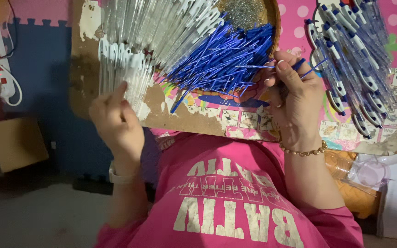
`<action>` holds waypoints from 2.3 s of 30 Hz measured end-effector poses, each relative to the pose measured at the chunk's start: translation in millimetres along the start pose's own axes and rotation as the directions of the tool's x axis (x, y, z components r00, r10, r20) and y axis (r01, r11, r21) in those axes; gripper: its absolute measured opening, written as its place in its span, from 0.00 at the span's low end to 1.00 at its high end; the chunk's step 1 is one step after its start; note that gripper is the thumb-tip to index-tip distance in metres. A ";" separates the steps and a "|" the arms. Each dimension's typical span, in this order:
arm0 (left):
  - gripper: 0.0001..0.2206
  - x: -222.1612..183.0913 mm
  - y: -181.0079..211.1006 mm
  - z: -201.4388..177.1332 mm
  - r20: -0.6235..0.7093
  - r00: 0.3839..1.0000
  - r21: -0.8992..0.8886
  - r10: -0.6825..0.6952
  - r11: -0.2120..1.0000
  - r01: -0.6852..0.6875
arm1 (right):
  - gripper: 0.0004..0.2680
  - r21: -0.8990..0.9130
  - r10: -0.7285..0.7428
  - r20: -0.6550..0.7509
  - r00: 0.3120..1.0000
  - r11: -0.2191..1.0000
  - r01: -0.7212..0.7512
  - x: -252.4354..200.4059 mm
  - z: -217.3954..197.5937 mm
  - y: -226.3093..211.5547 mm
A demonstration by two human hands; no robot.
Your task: The person assembles ballpoint pens by inserting ink refills into pen barrels by hand and placing them into groups on a table.
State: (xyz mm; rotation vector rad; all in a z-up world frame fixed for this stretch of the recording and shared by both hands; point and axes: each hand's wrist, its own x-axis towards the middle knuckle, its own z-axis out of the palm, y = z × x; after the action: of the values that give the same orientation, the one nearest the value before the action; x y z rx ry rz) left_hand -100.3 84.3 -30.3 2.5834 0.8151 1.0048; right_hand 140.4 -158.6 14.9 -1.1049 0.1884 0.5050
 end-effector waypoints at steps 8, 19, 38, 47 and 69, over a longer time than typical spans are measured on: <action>0.14 -14.4 18.6 12.2 0.027 0.997 0.093 0.073 0.993 -0.076 | 0.07 0.093 0.024 0.036 0.999 0.995 -0.027 -2.1 -0.3 0.2; 0.11 35.9 73.1 21.5 -0.042 0.960 -0.161 0.276 0.947 -0.279 | 0.08 -0.039 -0.197 0.142 0.970 0.978 0.204 15.5 -22.8 26.3; 0.13 152.8 123.1 117.4 0.062 0.823 -0.131 0.565 0.822 -0.554 | 0.09 -0.366 -0.279 0.053 0.959 0.888 0.279 11.1 -32.4 -12.7; 0.14 126.5 106.5 27.3 0.049 0.891 -0.245 0.451 0.870 -0.427 | 0.06 -0.478 -0.275 0.303 0.912 0.784 0.396 -2.7 -1.5 -26.5; 0.05 3.1 81.0 26.3 0.083 0.980 -0.341 0.182 0.929 -0.143 | 0.22 -0.493 -0.183 0.863 0.470 -0.502 0.711 22.7 42.4 -3.5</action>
State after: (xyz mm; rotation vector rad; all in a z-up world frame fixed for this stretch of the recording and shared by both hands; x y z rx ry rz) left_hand -47.3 19.5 -14.1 2.4128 0.3662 0.9362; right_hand 157.6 -115.4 27.8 -2.3997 -1.5303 -0.3602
